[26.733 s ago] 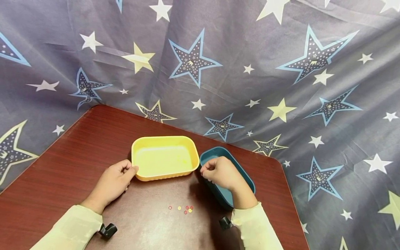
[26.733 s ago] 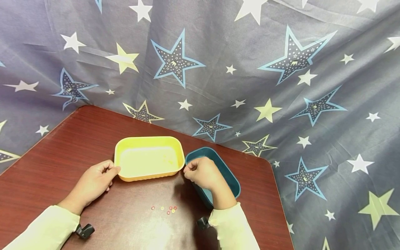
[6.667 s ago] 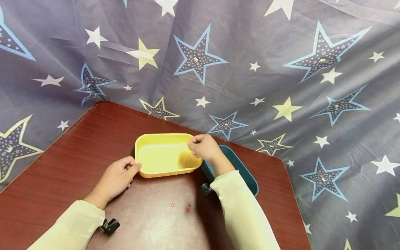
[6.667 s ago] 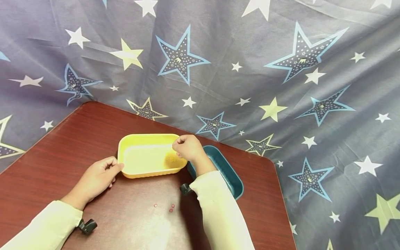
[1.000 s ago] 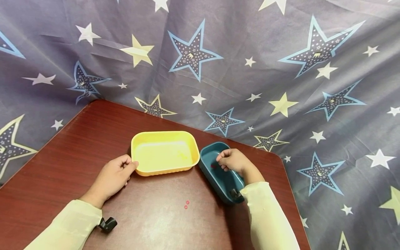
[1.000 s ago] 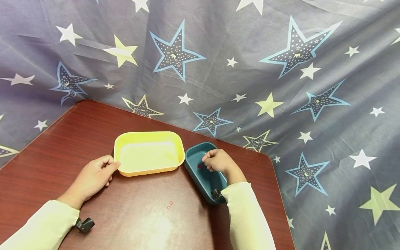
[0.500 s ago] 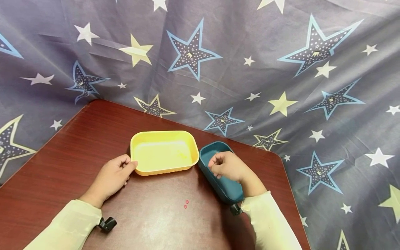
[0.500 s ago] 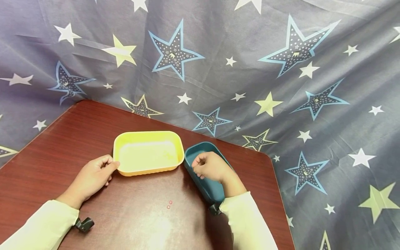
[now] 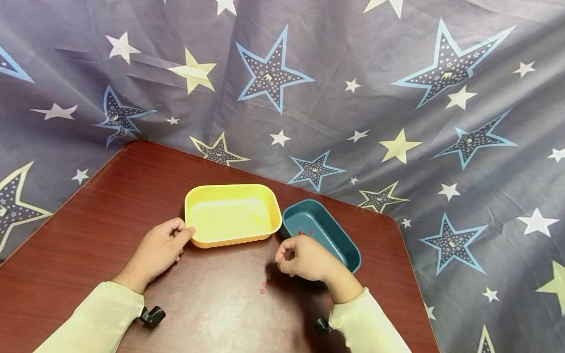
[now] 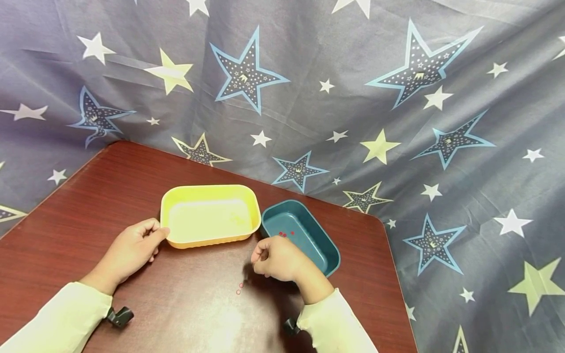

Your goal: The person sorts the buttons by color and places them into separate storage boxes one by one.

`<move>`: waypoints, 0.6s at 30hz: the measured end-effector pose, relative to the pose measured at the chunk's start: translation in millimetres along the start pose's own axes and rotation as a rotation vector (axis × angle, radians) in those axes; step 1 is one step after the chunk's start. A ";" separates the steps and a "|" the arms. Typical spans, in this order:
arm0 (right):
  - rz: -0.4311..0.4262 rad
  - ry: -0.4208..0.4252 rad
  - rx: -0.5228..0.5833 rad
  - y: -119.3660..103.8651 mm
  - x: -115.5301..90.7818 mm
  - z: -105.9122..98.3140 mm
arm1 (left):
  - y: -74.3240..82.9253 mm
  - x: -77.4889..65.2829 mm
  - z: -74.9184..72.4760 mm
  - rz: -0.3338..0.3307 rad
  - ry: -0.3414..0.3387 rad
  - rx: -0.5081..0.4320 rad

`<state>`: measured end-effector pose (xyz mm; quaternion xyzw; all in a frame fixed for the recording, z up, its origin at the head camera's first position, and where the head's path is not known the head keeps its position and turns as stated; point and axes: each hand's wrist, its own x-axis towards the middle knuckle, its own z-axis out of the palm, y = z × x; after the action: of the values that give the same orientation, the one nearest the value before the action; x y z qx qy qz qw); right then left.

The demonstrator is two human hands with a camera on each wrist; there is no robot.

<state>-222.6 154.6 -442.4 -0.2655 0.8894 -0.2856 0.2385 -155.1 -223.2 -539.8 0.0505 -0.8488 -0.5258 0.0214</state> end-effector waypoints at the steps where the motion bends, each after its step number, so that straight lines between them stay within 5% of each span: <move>1: -0.002 0.001 -0.007 -0.9 -0.3 3.3 | -0.2 0.0 0.0 0.000 0.000 0.000; 18: -0.051 0.007 -0.136 -1.3 1.5 49.0 | 0.5 -0.3 0.0 -0.004 0.005 0.005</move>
<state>-195.1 134.0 -477.4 -0.3026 0.9006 -0.2313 0.2092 -154.9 -222.9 -539.3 0.0534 -0.8500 -0.5236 0.0221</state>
